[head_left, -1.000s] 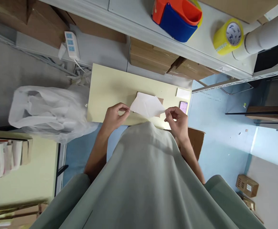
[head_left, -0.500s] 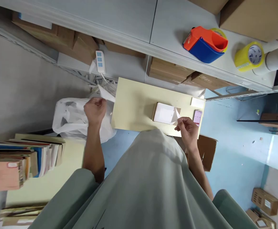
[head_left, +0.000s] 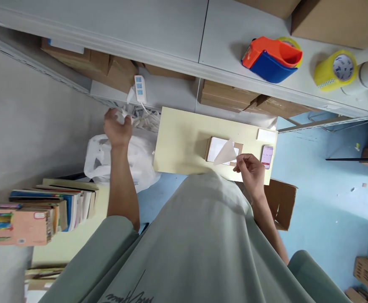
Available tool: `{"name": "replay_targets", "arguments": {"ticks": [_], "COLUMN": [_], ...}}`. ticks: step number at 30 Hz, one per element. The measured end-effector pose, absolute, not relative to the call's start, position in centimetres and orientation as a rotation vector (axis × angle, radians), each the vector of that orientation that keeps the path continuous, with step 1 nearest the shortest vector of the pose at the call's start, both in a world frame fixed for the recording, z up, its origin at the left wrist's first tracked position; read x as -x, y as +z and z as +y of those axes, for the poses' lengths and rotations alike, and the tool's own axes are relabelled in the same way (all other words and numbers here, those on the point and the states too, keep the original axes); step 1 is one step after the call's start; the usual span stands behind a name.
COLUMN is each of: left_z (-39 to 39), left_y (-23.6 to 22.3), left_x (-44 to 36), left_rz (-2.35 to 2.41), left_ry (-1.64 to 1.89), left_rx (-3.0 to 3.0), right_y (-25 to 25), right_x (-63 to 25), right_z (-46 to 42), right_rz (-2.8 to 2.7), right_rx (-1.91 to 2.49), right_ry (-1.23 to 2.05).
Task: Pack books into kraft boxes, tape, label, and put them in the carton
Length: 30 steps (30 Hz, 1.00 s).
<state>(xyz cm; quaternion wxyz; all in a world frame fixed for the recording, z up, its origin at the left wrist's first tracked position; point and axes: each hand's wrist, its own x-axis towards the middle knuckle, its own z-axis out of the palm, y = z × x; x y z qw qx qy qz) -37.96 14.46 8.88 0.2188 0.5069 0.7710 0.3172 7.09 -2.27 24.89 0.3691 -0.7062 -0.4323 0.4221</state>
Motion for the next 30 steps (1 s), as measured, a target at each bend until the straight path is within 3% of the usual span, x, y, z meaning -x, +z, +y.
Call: {"name": "replay_targets", "arguments": {"ticks": [2,6,13,30], "left_z": [13.5,9.3,1.1,-3.0], "left_y": [10.3,14.9,21.9,20.1], "left_x": [33.7,22.5,7.4,-2.3], "left_rz": [2.137,1.689,1.246,1.386], "left_ry": [0.912,0.957,0.798,0.855], "left_rx": [-1.205,-1.262,-1.138,-0.794], "right_y": [24.6,24.0,23.2,19.8], "right_x": [-7.8,-9.6,-13.2,-18.5], "right_z": [-2.2,-2.1,-2.4,-5.4], "right_rz": [-1.112,-1.152,-1.415,-1.714], "right_rx": [1.805,1.783,1.752,1.605], "right_ry": [1.090,1.086,0.946,1.090]}}
